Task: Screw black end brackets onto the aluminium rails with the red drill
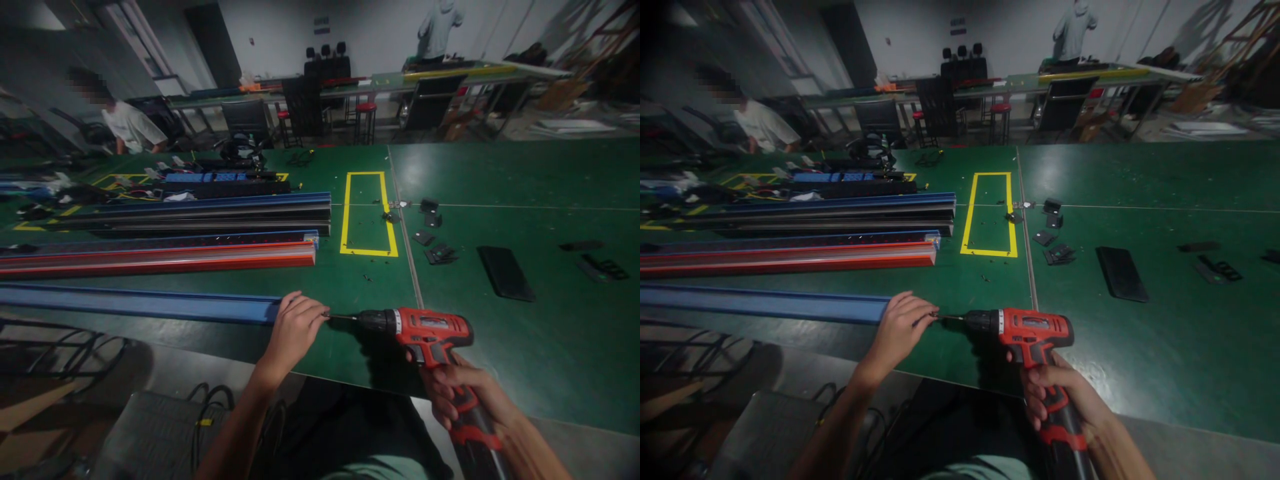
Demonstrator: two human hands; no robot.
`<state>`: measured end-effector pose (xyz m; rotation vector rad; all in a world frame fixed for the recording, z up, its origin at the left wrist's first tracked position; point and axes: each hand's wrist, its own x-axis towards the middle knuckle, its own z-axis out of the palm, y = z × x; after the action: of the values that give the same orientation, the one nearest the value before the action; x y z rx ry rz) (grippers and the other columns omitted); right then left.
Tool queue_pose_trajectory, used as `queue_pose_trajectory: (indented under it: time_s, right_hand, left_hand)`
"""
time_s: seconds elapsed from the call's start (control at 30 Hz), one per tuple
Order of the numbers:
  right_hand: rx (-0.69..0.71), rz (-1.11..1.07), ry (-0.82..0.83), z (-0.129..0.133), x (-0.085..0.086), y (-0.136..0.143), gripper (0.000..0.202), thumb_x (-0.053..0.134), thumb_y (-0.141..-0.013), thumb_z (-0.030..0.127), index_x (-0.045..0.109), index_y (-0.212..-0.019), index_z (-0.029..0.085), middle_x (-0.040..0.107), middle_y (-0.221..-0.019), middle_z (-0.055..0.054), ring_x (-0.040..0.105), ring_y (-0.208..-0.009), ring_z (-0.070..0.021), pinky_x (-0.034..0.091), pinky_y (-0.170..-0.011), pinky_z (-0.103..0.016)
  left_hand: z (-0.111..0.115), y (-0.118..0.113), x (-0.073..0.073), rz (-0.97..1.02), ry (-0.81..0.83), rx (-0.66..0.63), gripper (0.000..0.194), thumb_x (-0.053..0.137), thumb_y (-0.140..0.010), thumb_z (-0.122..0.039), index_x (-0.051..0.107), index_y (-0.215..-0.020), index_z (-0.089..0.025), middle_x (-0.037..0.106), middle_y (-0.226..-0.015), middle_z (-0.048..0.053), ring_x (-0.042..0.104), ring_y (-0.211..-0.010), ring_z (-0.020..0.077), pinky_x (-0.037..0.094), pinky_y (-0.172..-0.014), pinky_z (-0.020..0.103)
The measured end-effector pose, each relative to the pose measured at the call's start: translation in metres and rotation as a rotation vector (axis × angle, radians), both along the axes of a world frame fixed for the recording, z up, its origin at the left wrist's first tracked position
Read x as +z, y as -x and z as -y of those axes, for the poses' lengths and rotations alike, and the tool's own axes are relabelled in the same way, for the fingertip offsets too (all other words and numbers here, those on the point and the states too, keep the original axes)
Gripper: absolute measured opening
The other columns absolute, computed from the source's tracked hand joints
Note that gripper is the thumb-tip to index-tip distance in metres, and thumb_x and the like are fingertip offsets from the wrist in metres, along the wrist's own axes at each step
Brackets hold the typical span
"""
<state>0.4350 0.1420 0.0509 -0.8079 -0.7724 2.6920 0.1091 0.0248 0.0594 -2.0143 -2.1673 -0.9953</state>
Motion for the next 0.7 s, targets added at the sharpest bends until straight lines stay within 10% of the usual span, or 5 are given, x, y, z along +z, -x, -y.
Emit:
queue_pose_trajectory:
  time_s: [0.7]
  right_hand:
    - [0.026, -0.057, 0.01, 0.0023, 0.0009, -0.01, 0.029, 0.08, -0.08, 0.024, 0.074, -0.108, 0.02, 0.052, -0.061, 0.007, 0.049, -0.043, -0.0082, 0.056, -0.047, -0.026]
  left_hand:
    - [0.0059, -0.0059, 0.0074, 0.015, -0.102, -0.001, 0.01, 0.075, -0.093, -0.016, 0.076, -0.093, -0.025, 0.081, -0.093, -0.002, 0.074, -0.088, 0.0195, 0.044, -0.107, 0.049]
